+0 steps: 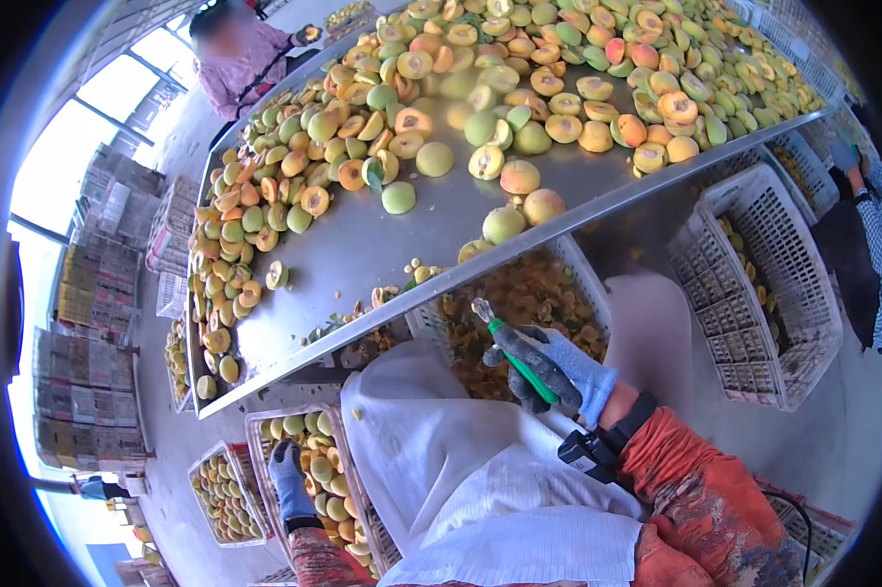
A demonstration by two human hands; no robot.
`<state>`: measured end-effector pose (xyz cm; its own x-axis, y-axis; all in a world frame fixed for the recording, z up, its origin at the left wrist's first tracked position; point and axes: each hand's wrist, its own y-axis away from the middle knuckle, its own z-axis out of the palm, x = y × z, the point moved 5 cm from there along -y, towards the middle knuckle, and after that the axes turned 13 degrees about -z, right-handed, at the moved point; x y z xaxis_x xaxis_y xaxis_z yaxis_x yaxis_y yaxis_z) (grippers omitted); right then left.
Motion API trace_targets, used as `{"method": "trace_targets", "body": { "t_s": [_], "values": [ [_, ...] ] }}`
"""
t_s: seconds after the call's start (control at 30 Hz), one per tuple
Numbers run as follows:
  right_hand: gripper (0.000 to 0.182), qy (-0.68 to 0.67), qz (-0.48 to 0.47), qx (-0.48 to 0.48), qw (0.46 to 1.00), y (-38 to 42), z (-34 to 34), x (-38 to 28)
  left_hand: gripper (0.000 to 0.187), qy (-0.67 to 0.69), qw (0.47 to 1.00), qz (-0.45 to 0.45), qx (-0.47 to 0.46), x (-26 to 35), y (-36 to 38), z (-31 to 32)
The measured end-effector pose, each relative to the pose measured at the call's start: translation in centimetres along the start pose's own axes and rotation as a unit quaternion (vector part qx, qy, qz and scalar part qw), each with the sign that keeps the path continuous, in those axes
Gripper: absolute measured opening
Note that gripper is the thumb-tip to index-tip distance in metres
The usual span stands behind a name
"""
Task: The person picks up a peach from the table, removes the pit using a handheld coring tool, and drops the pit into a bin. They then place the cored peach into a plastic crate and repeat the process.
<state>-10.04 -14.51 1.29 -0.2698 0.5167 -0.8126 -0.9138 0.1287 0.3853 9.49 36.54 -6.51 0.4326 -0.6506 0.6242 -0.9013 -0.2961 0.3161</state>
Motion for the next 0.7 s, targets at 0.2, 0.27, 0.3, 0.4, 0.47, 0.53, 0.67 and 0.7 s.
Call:
{"method": "trace_targets", "body": {
  "t_s": [0.2, 0.27, 0.3, 0.4, 0.47, 0.53, 0.67, 0.7],
  "values": [
    [0.043, -0.061, 0.009, -0.011, 0.998, -1.2, -0.5, -0.1, 0.037, 0.252, 0.953, 0.158, -0.063, 20.5, 2.9, 4.7],
    [0.040, -0.021, 0.002, 0.008, 1.000, -1.5, -0.8, -0.5, 0.034, 0.191, 0.951, 0.212, -0.118, 30.5, 6.2, 10.6],
    [0.042, -0.008, 0.010, 0.004, 1.000, -1.4, -1.2, -0.7, 0.035, 0.124, 0.949, 0.251, -0.144, 33.9, 6.5, 14.1],
    [0.041, -0.081, 0.035, -0.018, 0.996, -1.4, -2.1, 0.0, 0.045, -0.096, 0.881, 0.449, -0.113, 41.1, 6.3, 24.2],
    [0.040, -0.088, 0.022, -0.021, 0.996, -1.4, -3.1, 0.7, 0.050, -0.268, 0.812, 0.517, -0.037, 43.5, 6.6, 28.8],
    [0.038, -0.088, 0.015, -0.026, 0.996, -1.4, -3.9, 0.6, 0.055, -0.333, 0.810, 0.481, -0.048, 42.7, 4.5, 31.8],
    [0.028, -0.087, -0.003, -0.011, 0.996, -1.3, -3.8, -1.7, 0.054, -0.253, 0.850, 0.457, -0.065, 40.1, 2.8, 30.0],
    [0.029, -0.041, -0.027, 0.006, 0.999, -1.5, -3.7, -2.3, 0.051, -0.059, 0.923, 0.312, -0.219, 38.8, 2.1, 28.8]
  ]
}}
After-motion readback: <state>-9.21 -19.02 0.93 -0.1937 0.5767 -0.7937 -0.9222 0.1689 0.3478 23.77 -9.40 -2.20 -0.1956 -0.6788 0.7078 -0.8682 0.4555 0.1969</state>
